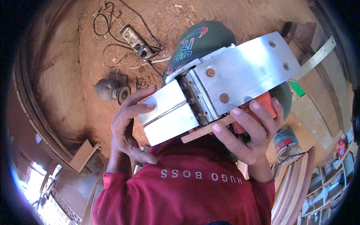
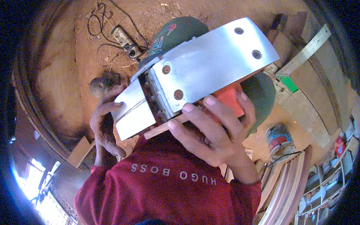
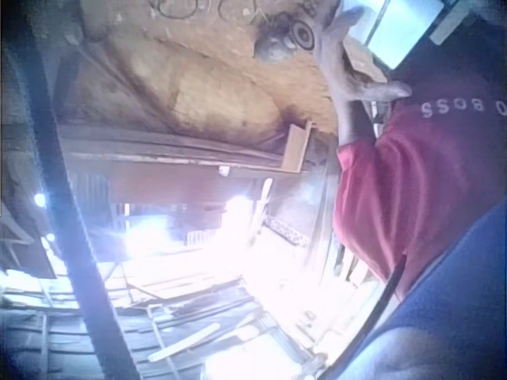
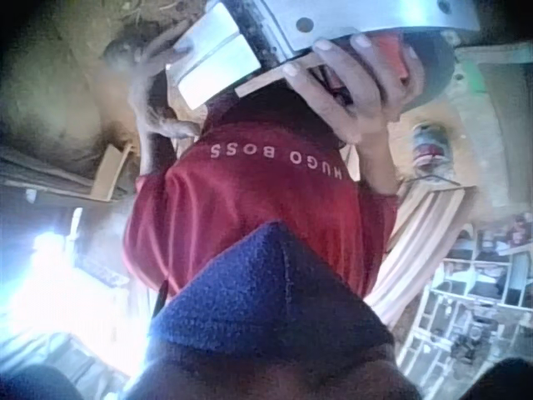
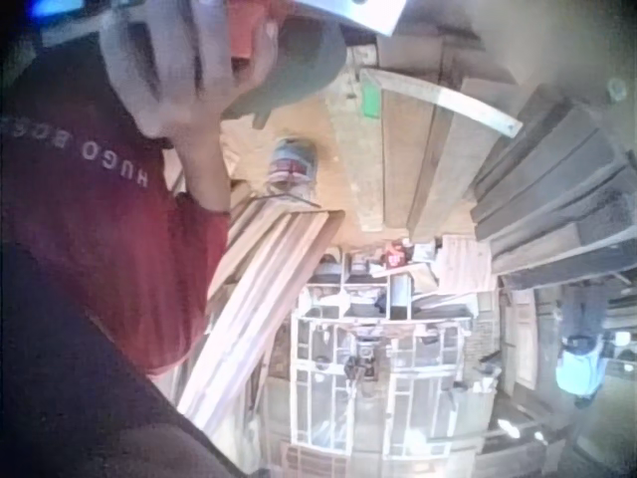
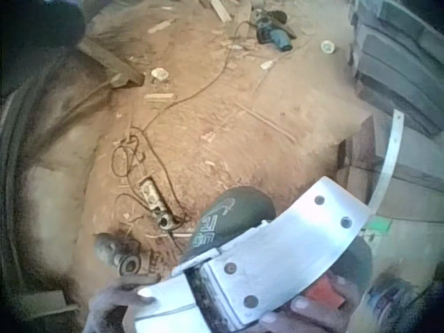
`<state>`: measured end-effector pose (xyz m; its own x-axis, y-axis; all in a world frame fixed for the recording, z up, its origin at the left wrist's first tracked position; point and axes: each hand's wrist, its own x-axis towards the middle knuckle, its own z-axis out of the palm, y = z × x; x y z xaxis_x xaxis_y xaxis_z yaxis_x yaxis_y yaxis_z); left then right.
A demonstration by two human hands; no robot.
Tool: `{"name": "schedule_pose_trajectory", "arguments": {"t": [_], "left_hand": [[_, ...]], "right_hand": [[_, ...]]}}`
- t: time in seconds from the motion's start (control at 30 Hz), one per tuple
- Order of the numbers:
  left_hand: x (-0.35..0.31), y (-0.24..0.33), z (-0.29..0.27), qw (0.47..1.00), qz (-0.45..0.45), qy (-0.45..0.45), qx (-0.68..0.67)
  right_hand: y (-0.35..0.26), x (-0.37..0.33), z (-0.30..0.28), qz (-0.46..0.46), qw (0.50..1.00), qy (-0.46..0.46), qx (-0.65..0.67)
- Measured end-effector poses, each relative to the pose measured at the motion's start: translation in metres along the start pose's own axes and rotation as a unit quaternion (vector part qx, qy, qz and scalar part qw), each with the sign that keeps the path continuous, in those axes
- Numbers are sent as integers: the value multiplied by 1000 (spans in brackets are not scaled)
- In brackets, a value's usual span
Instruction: The person clears debris from a power planer using a small wooden stick and then checks the blade alignment with a square.
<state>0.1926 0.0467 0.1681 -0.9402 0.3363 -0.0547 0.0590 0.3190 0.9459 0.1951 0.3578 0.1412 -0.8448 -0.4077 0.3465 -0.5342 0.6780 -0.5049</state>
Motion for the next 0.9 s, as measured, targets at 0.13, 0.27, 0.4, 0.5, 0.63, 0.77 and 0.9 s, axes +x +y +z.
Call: {"name": "schedule_pose_trajectory", "arguments": {"t": [0.13, 0.27, 0.4, 0.5, 0.63, 0.77, 0.9], "left_hand": [[3, 8, 8, 976, -13, -11, 216], [14, 21, 15, 943, 1, -20, 331], [20, 23, 21, 934, -21, -23, 357], [24, 28, 26, 923, -54, -16, 381], [25, 25, 30, 922, -63, 3, 381], [27, 22, 30, 933, -55, 11, 354], [26, 22, 38, 939, -93, 57, 326]], "right_hand": [[-4, 0, 6, 0, 1000, 30, -10], [-7, -1, 18, 10, 994, 105, -13], [-9, -3, 23, 31, 991, 132, -9], [-9, -5, 22, 46, 990, 135, 2], [-8, -5, 19, 79, 988, 126, 39], [-4, -3, 24, 87, 984, 146, 60], [-1, -1, 22, 85, 983, 140, 85]]}}
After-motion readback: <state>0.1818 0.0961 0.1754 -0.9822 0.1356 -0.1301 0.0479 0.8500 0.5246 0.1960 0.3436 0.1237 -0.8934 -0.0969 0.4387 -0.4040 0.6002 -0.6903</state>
